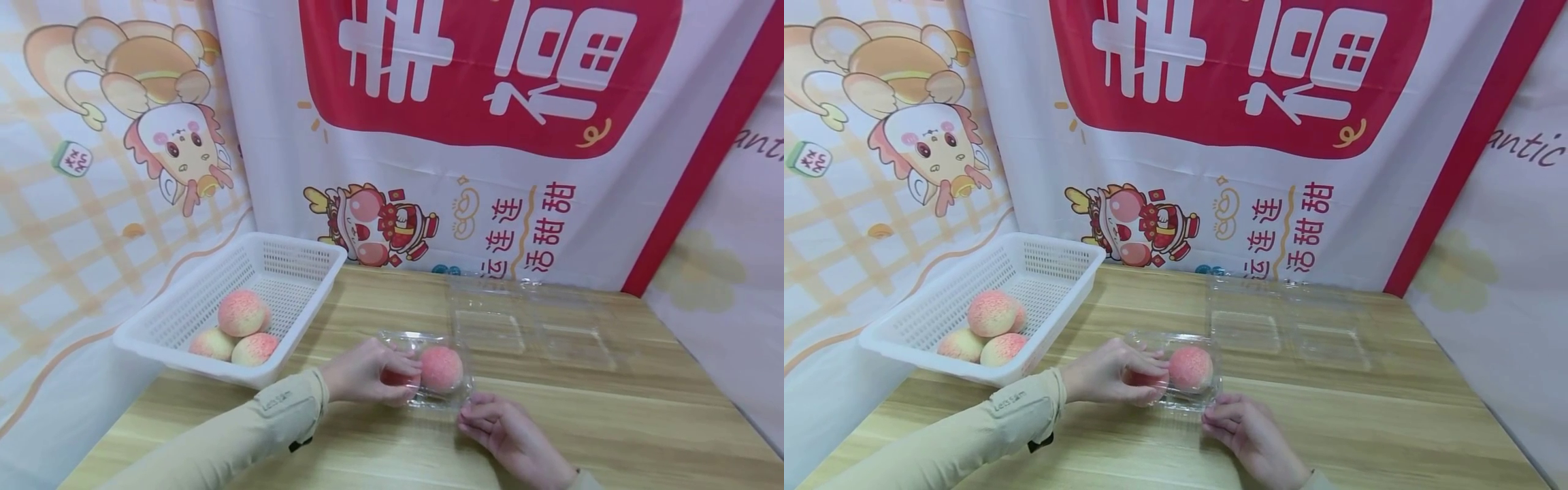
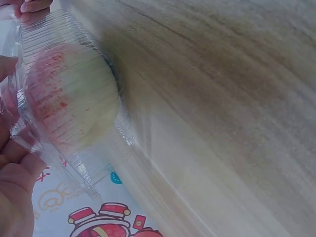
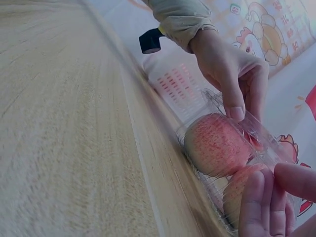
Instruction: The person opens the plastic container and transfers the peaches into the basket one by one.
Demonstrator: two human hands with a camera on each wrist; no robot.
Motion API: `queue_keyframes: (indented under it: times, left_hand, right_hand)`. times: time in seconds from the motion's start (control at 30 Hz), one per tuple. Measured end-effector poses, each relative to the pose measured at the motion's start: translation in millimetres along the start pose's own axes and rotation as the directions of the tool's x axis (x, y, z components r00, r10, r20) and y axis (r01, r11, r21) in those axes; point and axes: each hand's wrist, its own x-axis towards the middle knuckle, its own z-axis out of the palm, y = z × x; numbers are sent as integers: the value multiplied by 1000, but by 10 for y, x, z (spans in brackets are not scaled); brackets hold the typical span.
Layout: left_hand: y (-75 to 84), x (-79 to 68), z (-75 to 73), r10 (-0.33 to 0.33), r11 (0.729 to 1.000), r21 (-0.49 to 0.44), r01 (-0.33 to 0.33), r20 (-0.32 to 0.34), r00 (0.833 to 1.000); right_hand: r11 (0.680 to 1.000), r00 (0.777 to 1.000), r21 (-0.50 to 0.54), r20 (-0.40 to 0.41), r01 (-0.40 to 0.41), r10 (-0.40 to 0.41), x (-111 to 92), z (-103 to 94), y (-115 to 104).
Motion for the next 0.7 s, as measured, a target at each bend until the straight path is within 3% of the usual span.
queue_keyframes:
  times: [0.27,0.7]
  left_hand:
    - [-31,-5,-2,45,999,-18,-46,-17,999]
    - [-26,26,-19,141,989,37,-140,-23,990]
  right_hand:
    - [1000,1000,-13,-17,22,-22,11,20,-4]
    - [999,999,-29,-21,35,-36,0,37,0]
